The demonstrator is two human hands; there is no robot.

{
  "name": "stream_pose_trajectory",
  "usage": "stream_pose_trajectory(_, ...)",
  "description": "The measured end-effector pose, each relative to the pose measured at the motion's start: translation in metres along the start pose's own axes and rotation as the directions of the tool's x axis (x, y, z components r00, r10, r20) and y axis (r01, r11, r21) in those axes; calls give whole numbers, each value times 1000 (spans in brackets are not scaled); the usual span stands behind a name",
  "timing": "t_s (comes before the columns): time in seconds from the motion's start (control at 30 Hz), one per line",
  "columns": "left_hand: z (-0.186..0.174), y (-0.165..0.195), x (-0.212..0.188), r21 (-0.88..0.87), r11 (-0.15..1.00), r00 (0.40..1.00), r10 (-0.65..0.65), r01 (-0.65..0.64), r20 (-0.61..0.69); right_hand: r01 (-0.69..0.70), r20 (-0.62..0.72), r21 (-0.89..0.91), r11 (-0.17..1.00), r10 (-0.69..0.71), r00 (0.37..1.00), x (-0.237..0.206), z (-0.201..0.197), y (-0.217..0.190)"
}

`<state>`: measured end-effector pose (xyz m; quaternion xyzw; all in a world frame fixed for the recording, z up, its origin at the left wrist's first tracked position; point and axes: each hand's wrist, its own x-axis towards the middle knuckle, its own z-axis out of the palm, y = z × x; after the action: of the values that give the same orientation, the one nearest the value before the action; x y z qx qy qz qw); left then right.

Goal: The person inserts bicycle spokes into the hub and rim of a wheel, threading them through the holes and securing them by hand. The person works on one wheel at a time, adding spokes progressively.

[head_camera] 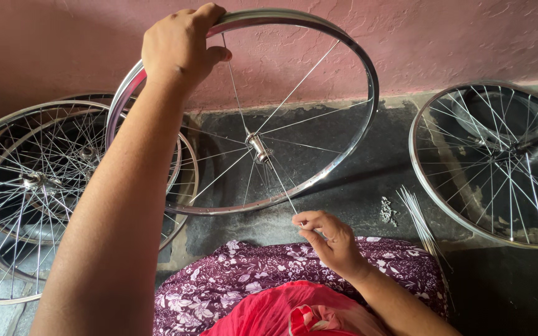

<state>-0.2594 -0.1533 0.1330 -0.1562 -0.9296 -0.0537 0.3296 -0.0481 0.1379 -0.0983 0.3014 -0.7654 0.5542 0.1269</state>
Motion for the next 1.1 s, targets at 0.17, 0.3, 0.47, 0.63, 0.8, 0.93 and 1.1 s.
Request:
stream_pose_trajectory(0.17,-1,1,0,1,1000,1000,0,0,4,55,-7,-52,997,-55,998,1,2,3)
stream_pose_trajectory(0.3,-1,0,2,13,1000,1000,-2,2,11,26,-8,-64,998,-26,1000,-1,2,5)
stream_pose_trajectory(0.47,1,-1,3,33,999,1000,20,-19,-13,146,-78,-99,984,-154,985,21,17,20)
stream_pose_trajectory(0.63,0,2,4,65,997,999,31,-31,-9,235,-70,-227,945,-257,964,98,31,49)
stream_pose_trajectory(0.8,-6,3,3,32,999,999,-31,29,42,-33,-183,19,999,36,982,99,22,59)
stream_pose_trajectory(0.93,-3,0,0,9,1000,1000,8,-8,0,-248,-266,-170,954,198,943,37,-31,100)
stream_pose_trajectory(1.1,4,-4,2,24,998,997,65,-65,-39,-755,-433,-262,601,626,648,-77,-148,160)
